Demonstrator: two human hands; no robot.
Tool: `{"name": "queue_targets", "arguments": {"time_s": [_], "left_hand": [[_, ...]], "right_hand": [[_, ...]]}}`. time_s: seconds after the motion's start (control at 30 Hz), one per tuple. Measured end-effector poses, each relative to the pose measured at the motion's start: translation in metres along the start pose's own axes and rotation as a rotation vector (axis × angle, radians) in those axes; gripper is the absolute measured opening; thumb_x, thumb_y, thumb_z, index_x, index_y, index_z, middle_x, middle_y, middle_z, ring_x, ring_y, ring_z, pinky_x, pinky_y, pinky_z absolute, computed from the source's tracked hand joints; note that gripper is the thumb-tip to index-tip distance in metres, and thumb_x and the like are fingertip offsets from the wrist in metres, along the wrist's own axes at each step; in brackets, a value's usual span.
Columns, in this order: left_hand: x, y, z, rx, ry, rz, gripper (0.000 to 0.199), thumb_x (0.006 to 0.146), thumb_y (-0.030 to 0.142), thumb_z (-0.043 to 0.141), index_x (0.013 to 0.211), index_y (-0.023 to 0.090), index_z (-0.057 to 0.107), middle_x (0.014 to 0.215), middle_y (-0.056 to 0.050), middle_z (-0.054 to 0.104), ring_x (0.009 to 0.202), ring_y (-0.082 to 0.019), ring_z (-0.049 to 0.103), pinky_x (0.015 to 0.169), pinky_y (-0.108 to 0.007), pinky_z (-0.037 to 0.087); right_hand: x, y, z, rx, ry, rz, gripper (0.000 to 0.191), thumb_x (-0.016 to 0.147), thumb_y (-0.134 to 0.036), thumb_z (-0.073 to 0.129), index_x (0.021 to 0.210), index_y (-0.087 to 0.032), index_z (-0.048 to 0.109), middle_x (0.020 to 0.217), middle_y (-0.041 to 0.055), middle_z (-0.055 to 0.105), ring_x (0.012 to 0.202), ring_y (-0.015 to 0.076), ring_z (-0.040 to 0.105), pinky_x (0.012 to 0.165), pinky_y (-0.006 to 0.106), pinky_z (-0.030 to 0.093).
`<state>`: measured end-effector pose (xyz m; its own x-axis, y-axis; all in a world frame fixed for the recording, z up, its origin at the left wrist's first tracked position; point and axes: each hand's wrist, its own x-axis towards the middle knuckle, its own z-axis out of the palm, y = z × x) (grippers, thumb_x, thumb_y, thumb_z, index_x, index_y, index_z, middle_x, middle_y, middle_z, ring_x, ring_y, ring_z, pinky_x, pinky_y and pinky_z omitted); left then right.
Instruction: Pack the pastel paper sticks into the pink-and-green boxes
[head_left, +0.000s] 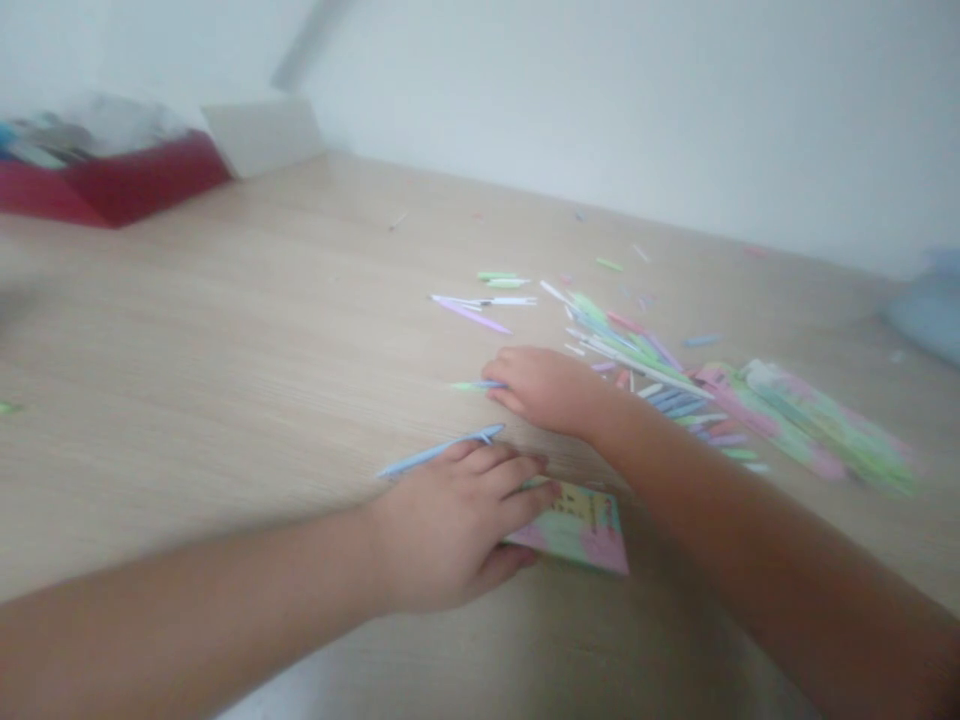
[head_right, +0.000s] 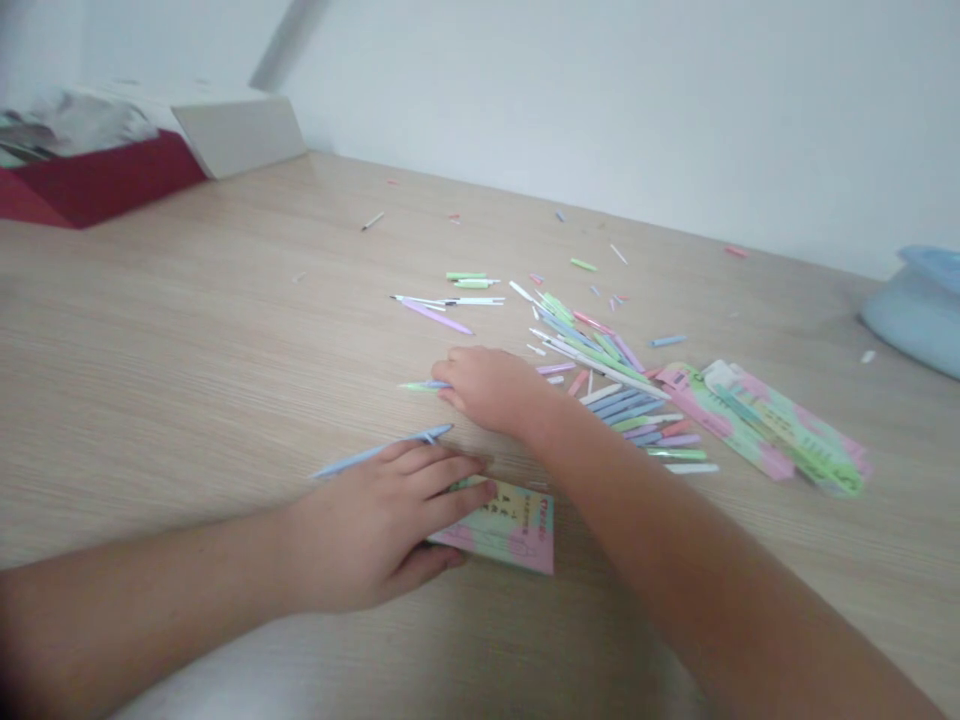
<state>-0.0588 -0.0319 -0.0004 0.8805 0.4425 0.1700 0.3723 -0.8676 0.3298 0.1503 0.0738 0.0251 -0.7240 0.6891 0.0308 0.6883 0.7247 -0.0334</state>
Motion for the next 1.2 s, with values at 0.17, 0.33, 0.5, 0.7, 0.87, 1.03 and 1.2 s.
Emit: {"name": "queue_targets", "arguments": {"time_s": [0.17, 0.33, 0.5, 0.7, 0.87, 1.03, 1.2], "left_hand": [[-0.001, 0.001, 0.0, 0.016, 0.014, -0.005, 0.055, 0.104, 0.049, 0.055, 0.155, 0.027, 0.048, 0.159, -0.006, 0.051, 0.145, -0.03, 0.047, 0.124, -0.05, 0.032], [0.0, 0.001, -0.001, 0.0, 0.036, -0.003, 0.058, 0.103, 0.048, 0.057, 0.154, 0.022, 0.048, 0.156, -0.009, 0.055, 0.142, -0.03, 0.05, 0.123, -0.049, 0.033], [0.0, 0.002, -0.001, 0.021, 0.041, -0.004, 0.06, 0.103, 0.049, 0.056, 0.156, 0.023, 0.046, 0.159, -0.01, 0.053, 0.144, -0.03, 0.049, 0.123, -0.05, 0.033], [-0.001, 0.001, 0.0, 0.064, 0.013, -0.014, 0.059, 0.105, 0.049, 0.052, 0.157, 0.023, 0.045, 0.162, -0.011, 0.049, 0.147, -0.031, 0.047, 0.124, -0.051, 0.033], [-0.001, 0.001, 0.002, 0.094, -0.002, -0.018, 0.059, 0.106, 0.05, 0.05, 0.158, 0.025, 0.044, 0.164, -0.01, 0.047, 0.15, -0.031, 0.044, 0.125, -0.052, 0.031], [0.0, 0.004, -0.007, 0.103, 0.05, -0.017, 0.068, 0.105, 0.058, 0.049, 0.16, 0.02, 0.041, 0.163, -0.012, 0.047, 0.15, -0.03, 0.043, 0.126, -0.05, 0.033], [0.003, -0.014, -0.023, 0.215, 0.138, -0.317, 0.047, 0.109, 0.041, 0.038, 0.145, 0.019, 0.058, 0.138, -0.014, 0.064, 0.127, -0.032, 0.059, 0.112, -0.052, 0.046]], "right_hand": [[-0.03, 0.008, -0.006, -0.054, 0.068, 0.092, 0.024, 0.11, -0.024, 0.045, 0.108, -0.015, 0.067, 0.106, 0.0111, 0.07, 0.101, 0.025, 0.063, 0.09, 0.036, 0.041], [-0.081, -0.013, -0.016, -0.024, 0.313, 0.211, 0.037, 0.112, -0.043, 0.031, 0.099, -0.019, 0.056, 0.093, 0.01, 0.063, 0.087, 0.026, 0.057, 0.077, 0.037, 0.039], [-0.138, -0.042, -0.026, 0.035, 0.309, 0.129, 0.039, 0.107, -0.046, 0.04, 0.075, -0.025, 0.045, 0.068, 0.0003, 0.05, 0.064, 0.02, 0.046, 0.061, 0.035, 0.029], [-0.185, -0.065, -0.022, 0.196, 0.297, 0.209, 0.036, 0.105, -0.041, 0.044, 0.073, -0.025, 0.041, 0.063, -0.0029, 0.047, 0.057, 0.017, 0.047, 0.062, 0.035, 0.038], [-0.202, -0.068, -0.005, 0.048, 0.258, 0.228, 0.034, 0.102, -0.038, 0.051, 0.072, -0.027, 0.041, 0.062, -0.0029, 0.05, 0.058, 0.0192, 0.052, 0.105, 0.053, 0.047], [-0.198, -0.071, 0.007, -0.174, 0.137, 0.22, 0.025, 0.097, -0.038, 0.059, 0.075, -0.028, 0.054, 0.067, 0.0028, 0.061, 0.069, 0.0261, 0.062, 0.106, 0.057, 0.048], [-0.19, -0.073, 0.012, -0.089, 0.105, 0.299, 0.026, 0.101, -0.043, 0.056, 0.083, -0.026, 0.06, 0.076, 0.0039, 0.066, 0.078, 0.0275, 0.065, 0.107, 0.059, 0.044]]}}
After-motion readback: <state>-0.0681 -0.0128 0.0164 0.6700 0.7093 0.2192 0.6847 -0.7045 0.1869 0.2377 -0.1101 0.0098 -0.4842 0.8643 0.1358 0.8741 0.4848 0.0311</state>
